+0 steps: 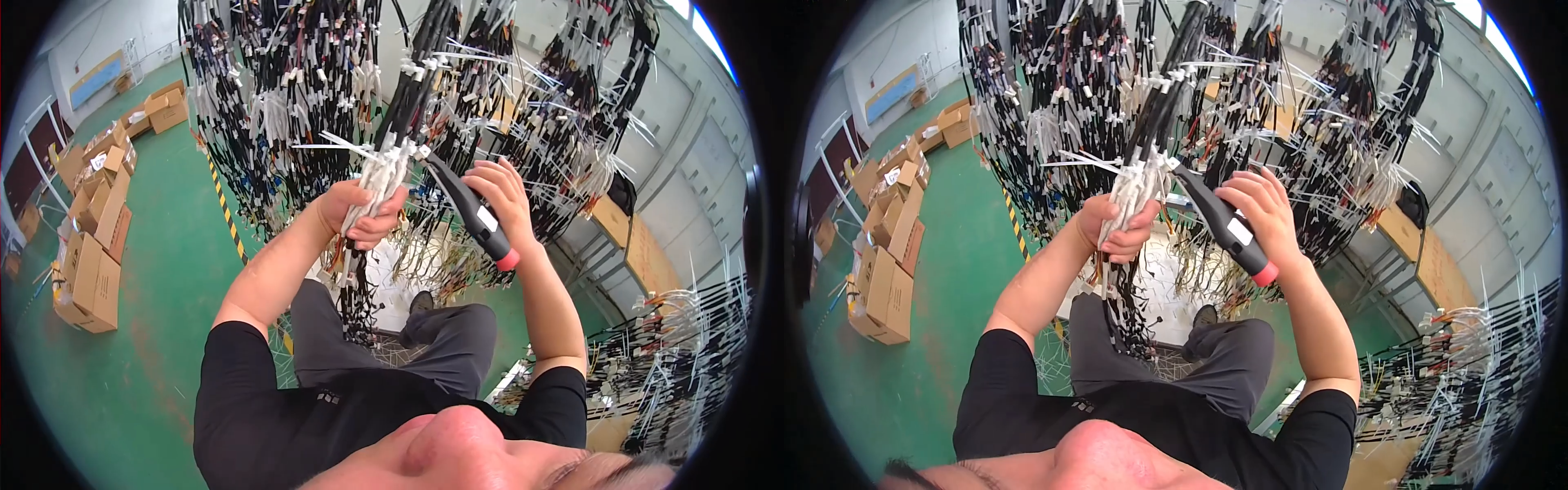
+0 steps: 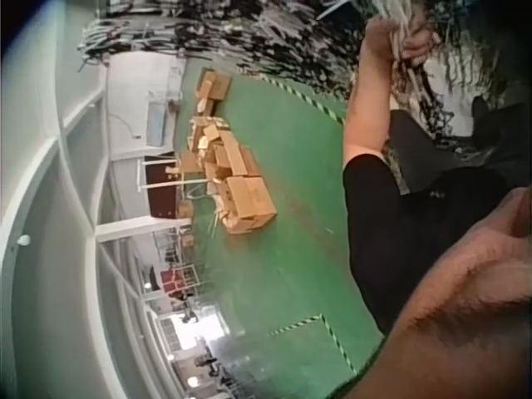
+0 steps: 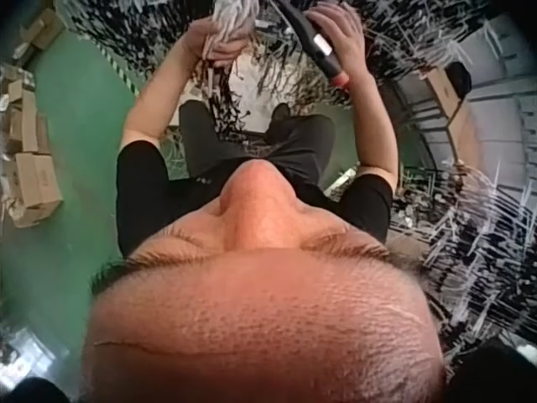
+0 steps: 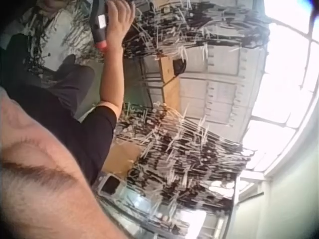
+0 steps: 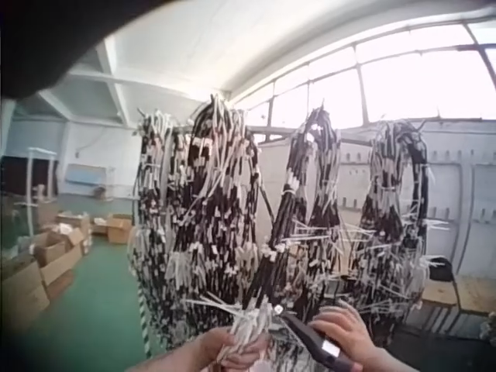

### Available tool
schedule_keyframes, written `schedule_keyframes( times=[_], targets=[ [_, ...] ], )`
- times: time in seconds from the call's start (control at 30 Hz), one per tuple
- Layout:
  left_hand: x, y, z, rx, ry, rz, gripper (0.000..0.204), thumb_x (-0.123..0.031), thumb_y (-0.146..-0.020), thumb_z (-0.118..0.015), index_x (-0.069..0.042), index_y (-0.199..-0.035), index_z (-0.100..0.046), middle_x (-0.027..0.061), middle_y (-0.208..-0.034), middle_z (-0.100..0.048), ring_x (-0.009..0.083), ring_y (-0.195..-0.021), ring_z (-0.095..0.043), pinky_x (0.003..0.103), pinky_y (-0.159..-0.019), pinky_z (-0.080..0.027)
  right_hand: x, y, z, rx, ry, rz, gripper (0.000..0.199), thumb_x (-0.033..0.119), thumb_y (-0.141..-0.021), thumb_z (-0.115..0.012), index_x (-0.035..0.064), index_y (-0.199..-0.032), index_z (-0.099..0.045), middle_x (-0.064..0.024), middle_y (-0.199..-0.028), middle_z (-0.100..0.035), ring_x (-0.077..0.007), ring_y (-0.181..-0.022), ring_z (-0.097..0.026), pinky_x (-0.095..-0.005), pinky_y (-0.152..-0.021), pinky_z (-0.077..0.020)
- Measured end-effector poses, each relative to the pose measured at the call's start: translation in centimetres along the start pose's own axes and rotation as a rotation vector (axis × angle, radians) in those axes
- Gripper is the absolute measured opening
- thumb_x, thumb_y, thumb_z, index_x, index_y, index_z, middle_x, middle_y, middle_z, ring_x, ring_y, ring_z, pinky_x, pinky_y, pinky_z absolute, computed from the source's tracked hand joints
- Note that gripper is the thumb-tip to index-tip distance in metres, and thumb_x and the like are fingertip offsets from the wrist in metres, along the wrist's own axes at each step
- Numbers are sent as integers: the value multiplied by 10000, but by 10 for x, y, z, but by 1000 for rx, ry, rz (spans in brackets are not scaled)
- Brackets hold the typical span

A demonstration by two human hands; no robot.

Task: Organizing and trimming cable bundles using a zip-tie gun in a factory setting.

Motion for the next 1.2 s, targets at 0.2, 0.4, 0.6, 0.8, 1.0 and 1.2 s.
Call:
schedule_keyframes(
  times=[0.2, 0.4, 0.6, 0.8, 1.0, 1.2],
  targets=[
    [-1, 0, 1, 5, 41, 16, 363, -326, -965, -736, -58, -971, -493, 21, -657, -514, 137, -482, -544, 363, -535, -553, -11, 18, -30, 323, -1112, -381, 503, 112, -959, -768, 52, -1431, -605, -86, -1319, -719, -212, -1258, -666, -387, -1097, -486],
    [2, -6, 6, -186, -206, -80, 491, -403, -863, -779, -17, -1107, -600, 91, -844, -594, 257, -784, -650, 454, -799, -579, -16, 10, -23, 390, -774, -367, 507, 115, -915, -788, 38, -1390, -628, -92, -1258, -726, -221, -1173, -685, -369, -1064, -505],
    [1, 7, 21, -397, -231, -140, 449, -301, -916, -792, -66, -1238, -586, 65, -902, -612, 188, -792, -653, 379, -756, -572, -14, 13, -17, 170, -383, -311, 172, 103, -764, -795, 25, -860, -675, -105, -711, -635, -315, -669, -655, -398, -667, -536],
    [-11, 29, 21, -1079, -1040, -108, 717, -136, -789, -929, -10, -1396, -569, 82, -1095, -730, 157, -985, -700, 336, -932, -557, 1, 23, -20, 27, 363, -40, 401, 161, -873, -675, 155, -1273, -670, -22, -1207, -646, -226, -1281, -597, -541, -1235, -298],
    [-4, 33, 26, -1226, -1162, -363, 528, -200, -914, -846, 13, -1319, -583, 95, -1080, -718, 167, -917, -684, 350, -862, -562, -21, 42, -44, -149, 1, -252, 484, 52, -854, -716, 96, -1333, -667, -93, -1243, -666, -306, -1231, -639, -492, -1166, -414],
    [-9, 51, 39, -614, -441, -276, 486, -401, -1007, -731, 12, -1232, -608, 97, -825, -628, 184, -589, -591, 380, -619, -528, -52, 9, -50, 37, -857, -419, 415, 151, -944, -800, 72, -1337, -693, -63, -1241, -734, -201, -1152, -676, -357, -1048, -505]
  ],
)
Point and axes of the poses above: each hand's wrist, its own y-axis away from the middle knuckle, its own z-axis out of the back of the hand, x = y × z, the point moved 6 cm from there along -y, towards the middle knuckle
